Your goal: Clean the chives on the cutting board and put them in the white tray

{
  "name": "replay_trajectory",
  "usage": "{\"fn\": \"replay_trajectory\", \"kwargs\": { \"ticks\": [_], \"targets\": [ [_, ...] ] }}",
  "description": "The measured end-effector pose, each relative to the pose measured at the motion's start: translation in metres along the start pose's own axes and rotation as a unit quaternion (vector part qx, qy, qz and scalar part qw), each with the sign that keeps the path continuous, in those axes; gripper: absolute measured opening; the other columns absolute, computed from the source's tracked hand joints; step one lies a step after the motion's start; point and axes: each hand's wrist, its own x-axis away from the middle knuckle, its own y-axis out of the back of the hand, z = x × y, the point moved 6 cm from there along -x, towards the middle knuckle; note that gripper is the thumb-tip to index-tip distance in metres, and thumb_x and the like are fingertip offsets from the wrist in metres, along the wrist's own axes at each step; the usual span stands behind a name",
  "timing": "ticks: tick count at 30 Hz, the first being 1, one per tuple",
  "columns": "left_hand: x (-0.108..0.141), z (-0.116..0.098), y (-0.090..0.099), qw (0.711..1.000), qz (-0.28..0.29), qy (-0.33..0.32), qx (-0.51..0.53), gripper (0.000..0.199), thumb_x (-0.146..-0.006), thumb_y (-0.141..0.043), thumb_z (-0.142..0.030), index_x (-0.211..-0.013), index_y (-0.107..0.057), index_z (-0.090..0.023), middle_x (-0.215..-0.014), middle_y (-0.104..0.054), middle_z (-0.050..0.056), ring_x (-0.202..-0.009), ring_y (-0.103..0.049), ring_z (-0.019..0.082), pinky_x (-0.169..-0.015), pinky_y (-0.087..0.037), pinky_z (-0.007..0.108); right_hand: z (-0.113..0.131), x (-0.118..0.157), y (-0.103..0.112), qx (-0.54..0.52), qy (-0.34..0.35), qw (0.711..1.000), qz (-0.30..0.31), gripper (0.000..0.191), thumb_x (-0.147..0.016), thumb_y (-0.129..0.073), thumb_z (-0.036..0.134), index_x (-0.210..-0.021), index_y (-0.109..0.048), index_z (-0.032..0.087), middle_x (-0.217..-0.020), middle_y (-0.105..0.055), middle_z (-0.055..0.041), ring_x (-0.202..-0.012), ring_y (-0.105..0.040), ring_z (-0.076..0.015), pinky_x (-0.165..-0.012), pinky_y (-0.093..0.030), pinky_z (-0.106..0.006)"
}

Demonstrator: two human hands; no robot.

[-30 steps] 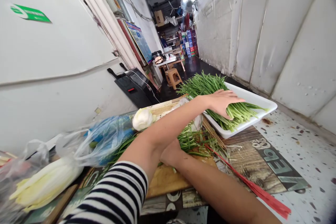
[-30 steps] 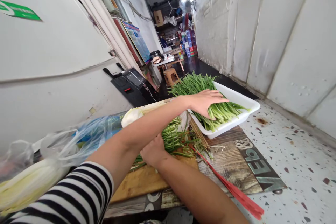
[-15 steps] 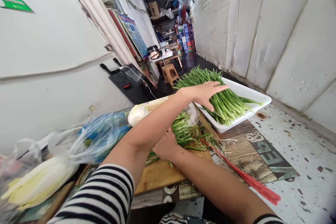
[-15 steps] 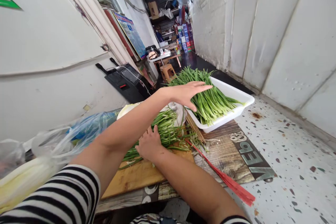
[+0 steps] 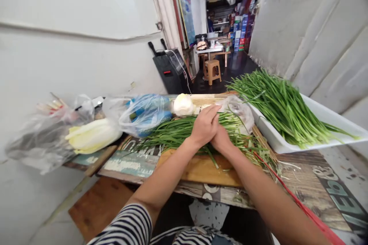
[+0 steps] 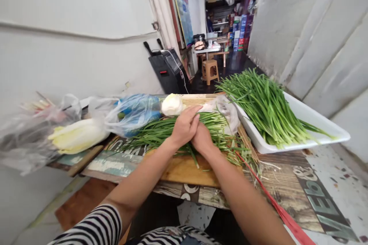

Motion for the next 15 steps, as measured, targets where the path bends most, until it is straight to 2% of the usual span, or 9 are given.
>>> {"fn": "replay_trajectory", "kwargs": {
  "ticks": [2,3,5,7,9,11,13,15],
  "targets": [
    [0.006,0.013,-0.004,0.998,-0.047,0.039,-0.015,0.038,-0.098,-0.034,-0.019,-0.124,-0.061,-0.012,-0.123,-0.067,0.013,-0.119,-0.059,0.021,-0.107,-0.047,0.040,-0.015,-0.001,0.021,0.021,-0.018,0.999,-0.027,0.043,-0.094,-0.032,0.023,-0.113,-0.071,0.014,-0.109,-0.073,-0.0150,-0.097,-0.067,-0.0270,-0.086,-0.051,-0.039],
    [0.008,0.017,-0.007,0.997,-0.046,0.054,-0.030,0.039,-0.097,-0.033,-0.017,-0.123,-0.061,-0.012,-0.121,-0.067,0.013,-0.117,-0.060,0.021,-0.105,-0.047,0.039,-0.024,-0.002,0.035,0.034,-0.026,0.998,-0.055,0.042,-0.094,-0.034,0.025,-0.110,-0.072,0.016,-0.110,-0.073,-0.0131,-0.099,-0.067,-0.0263,-0.089,-0.051,-0.038],
    [0.009,0.021,-0.017,0.996,0.010,0.065,-0.064,0.039,-0.095,-0.034,-0.014,-0.121,-0.062,-0.012,-0.118,-0.068,0.013,-0.112,-0.061,0.023,-0.101,-0.046,0.040,-0.044,-0.010,0.061,0.075,-0.059,0.992,-0.082,0.040,-0.093,-0.040,0.030,-0.110,-0.073,0.017,-0.111,-0.074,-0.0109,-0.103,-0.067,-0.0267,-0.094,-0.050,-0.040],
    [0.012,0.017,-0.026,0.990,0.097,0.047,-0.092,0.037,-0.094,-0.036,-0.013,-0.118,-0.064,-0.013,-0.110,-0.070,0.012,-0.106,-0.062,0.024,-0.097,-0.045,0.042,-0.064,-0.026,0.068,0.129,-0.093,0.987,-0.004,0.041,-0.093,-0.041,0.032,-0.114,-0.072,0.017,-0.112,-0.074,-0.0117,-0.106,-0.067,-0.0281,-0.096,-0.048,-0.041],
    [0.015,0.008,-0.030,0.982,0.151,0.018,-0.109,0.033,-0.093,-0.039,-0.015,-0.112,-0.066,-0.013,-0.101,-0.071,0.011,-0.099,-0.062,0.025,-0.093,-0.043,0.043,-0.076,-0.043,0.060,0.163,-0.091,0.978,0.097,0.045,-0.096,-0.037,0.032,-0.124,-0.067,0.015,-0.123,-0.070,-0.0129,-0.115,-0.063,-0.0277,-0.101,-0.046,-0.040],
    [0.017,-0.007,-0.031,0.979,0.171,-0.036,-0.103,0.030,-0.093,-0.041,-0.018,-0.106,-0.067,-0.012,-0.099,-0.070,0.012,-0.098,-0.062,0.026,-0.089,-0.042,0.042,-0.079,-0.058,0.045,0.173,-0.066,0.969,0.161,0.048,-0.098,-0.035,0.032,-0.135,-0.059,0.014,-0.136,-0.063,-0.0115,-0.125,-0.058,-0.0241,-0.106,-0.043,-0.035],
    [0.022,-0.029,-0.035,0.970,0.190,-0.130,-0.074,0.028,-0.092,-0.043,-0.021,-0.098,-0.069,-0.013,-0.096,-0.071,0.012,-0.095,-0.063,0.026,-0.083,-0.042,0.041,-0.078,-0.068,0.029,0.181,-0.047,0.963,0.192,0.049,-0.099,-0.034,0.033,-0.140,-0.054,0.015,-0.143,-0.057,-0.0100,-0.132,-0.052,-0.0223,-0.110,-0.040,-0.034],
    [0.029,-0.052,-0.039,0.948,0.218,-0.229,-0.033,0.027,-0.091,-0.045,-0.024,-0.089,-0.070,-0.015,-0.088,-0.072,0.011,-0.086,-0.065,0.024,-0.076,-0.043,0.040,-0.079,-0.075,0.016,0.205,-0.048,0.955,0.208,0.051,-0.100,-0.032,0.037,-0.142,-0.052,0.016,-0.145,-0.054,-0.0115,-0.135,-0.049,-0.0251,-0.112,-0.037,-0.040]
  ]
}}
